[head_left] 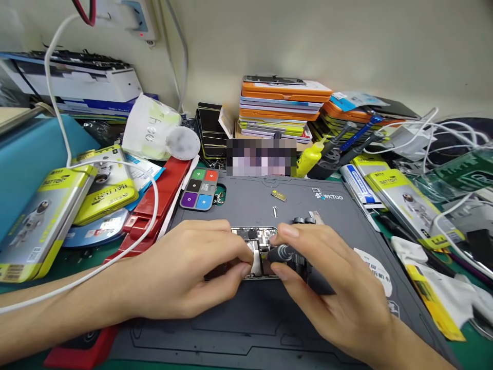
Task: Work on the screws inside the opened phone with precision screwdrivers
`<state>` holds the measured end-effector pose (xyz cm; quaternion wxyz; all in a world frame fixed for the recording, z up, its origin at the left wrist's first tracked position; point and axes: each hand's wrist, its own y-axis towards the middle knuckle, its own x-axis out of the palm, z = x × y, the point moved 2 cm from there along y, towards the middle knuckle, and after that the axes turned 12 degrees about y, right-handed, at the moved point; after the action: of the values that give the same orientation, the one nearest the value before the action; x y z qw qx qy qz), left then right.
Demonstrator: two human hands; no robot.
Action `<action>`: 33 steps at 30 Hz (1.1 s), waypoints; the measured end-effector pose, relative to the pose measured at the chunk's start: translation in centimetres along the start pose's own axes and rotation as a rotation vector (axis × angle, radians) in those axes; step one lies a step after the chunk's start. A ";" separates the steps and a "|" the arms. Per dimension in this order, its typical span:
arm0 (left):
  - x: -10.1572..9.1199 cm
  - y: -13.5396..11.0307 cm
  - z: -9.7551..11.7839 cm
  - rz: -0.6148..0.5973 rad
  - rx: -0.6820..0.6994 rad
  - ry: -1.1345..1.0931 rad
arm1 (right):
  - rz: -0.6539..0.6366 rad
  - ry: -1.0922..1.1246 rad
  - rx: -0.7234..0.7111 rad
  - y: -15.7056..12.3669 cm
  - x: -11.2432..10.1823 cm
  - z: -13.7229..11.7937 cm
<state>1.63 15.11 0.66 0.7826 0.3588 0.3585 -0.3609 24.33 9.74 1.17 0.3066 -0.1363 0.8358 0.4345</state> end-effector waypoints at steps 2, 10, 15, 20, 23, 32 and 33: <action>0.1 0.0 -0.1 0.000 -0.017 -0.012 | 0.018 -0.005 0.007 -0.2 0.2 -0.1; 0.0 0.3 -1.3 0.041 -0.199 -0.206 | 0.462 0.533 0.520 0.2 -0.2 0.6; -0.3 0.6 -1.2 -0.002 -0.287 -0.323 | 0.418 0.693 0.558 0.4 0.3 0.8; -0.4 0.7 -1.3 0.007 -0.367 -0.348 | 0.473 0.682 0.491 0.5 0.2 0.2; -0.4 0.7 -1.3 -0.009 -0.368 -0.389 | 0.441 0.672 0.488 0.4 0.3 0.1; -0.6 0.8 -1.3 0.029 -0.310 -0.361 | 0.392 0.660 0.489 0.5 0.7 0.4; -0.6 0.7 -1.3 0.030 -0.311 -0.359 | 0.392 0.656 0.487 0.5 0.7 0.4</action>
<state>1.57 16.72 0.70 0.8850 0.1692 0.2593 -0.3478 23.68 10.38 0.88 -0.0395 -0.0300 0.9767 0.2086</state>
